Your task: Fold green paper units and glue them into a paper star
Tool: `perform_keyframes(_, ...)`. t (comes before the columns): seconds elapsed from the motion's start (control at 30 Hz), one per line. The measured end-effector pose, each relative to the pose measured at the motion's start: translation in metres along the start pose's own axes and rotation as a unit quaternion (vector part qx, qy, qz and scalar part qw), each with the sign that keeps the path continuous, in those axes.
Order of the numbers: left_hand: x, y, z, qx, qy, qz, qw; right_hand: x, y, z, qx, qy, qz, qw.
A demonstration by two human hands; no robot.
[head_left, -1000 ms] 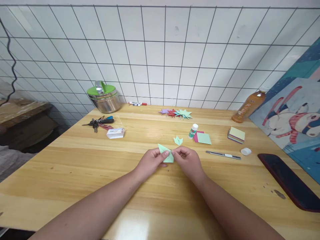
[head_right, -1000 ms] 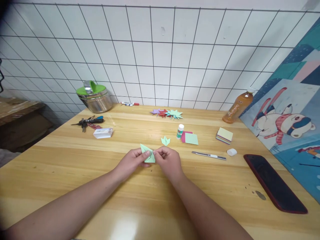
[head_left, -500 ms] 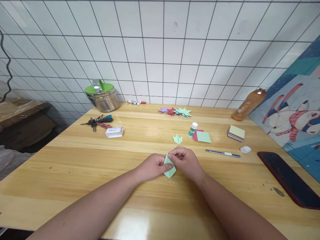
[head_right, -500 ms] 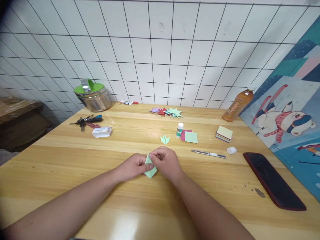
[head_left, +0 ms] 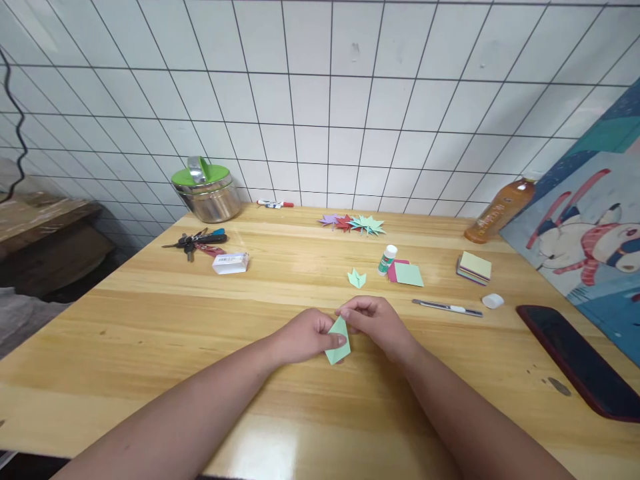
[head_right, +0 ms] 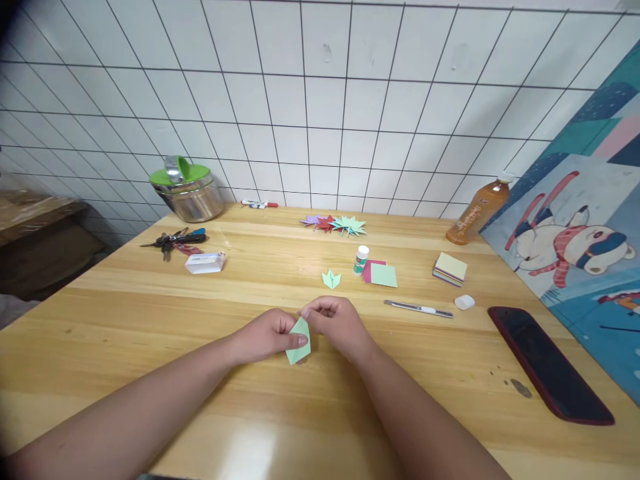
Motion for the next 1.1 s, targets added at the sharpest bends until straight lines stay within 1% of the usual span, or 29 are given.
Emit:
perform_keyframes(0.13, 0.001, -0.001, 0.000, 0.005, -0.009, 0.036, 0.999, 0.002, -0.006, 0.000, 0.002, 0.010, -0.004, 1.000)
perform_keyframes(0.23, 0.001, -0.001, 0.000, 0.010, -0.014, 0.058, 0.998, 0.002, -0.007, -0.001, 0.003, -0.005, 0.001, 1.000)
perform_keyframes(0.33, 0.002, -0.001, -0.001, 0.016, -0.010, 0.055, 0.998, 0.003, -0.005, -0.001, -0.003, -0.021, 0.015, 1.000)
perform_keyframes(0.47, 0.004, 0.001, -0.002, 0.013, -0.002, 0.022, 1.000, 0.004, -0.003, -0.001, -0.016, -0.025, 0.026, 0.999)
perform_keyframes(0.57, 0.000, 0.002, -0.002, -0.007, 0.038, 0.019, 0.999, 0.003, -0.003, -0.002, -0.036, -0.031, 0.019, 0.999)
perform_keyframes(0.63, -0.002, 0.001, -0.003, -0.034, 0.059, 0.043, 0.997, 0.000, -0.005, -0.004, -0.057, -0.038, 0.010, 0.998)
perform_keyframes(0.73, -0.003, 0.001, -0.005, -0.066, 0.047, 0.089, 0.993, -0.005, -0.007, -0.006, -0.089, -0.044, -0.004, 0.995)
perform_keyframes(0.8, -0.003, 0.000, -0.005, -0.078, 0.036, 0.100, 0.991, -0.007, -0.007, -0.007, -0.100, -0.032, -0.020, 0.994)
perform_keyframes(0.87, -0.003, -0.002, -0.006, -0.077, 0.034, 0.105, 0.991, -0.009, -0.005, -0.007, -0.096, -0.005, -0.052, 0.994)
perform_keyframes(1.0, -0.001, -0.002, -0.006, -0.037, 0.017, 0.151, 0.988, -0.011, -0.002, -0.008, -0.059, 0.048, -0.128, 0.989)
perform_keyframes(1.1, 0.000, -0.003, -0.006, -0.040, 0.019, 0.141, 0.989, -0.011, -0.004, -0.008, -0.023, 0.076, -0.177, 0.981)
Point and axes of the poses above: each hand's wrist, its own z-axis away from the middle knuckle, its own y-axis out of the palm, x = y × z, the point moved 4 cm from there along -z, towards the middle knuckle, and after that the axes turned 10 degrees about -x, right-handed, at the moved point
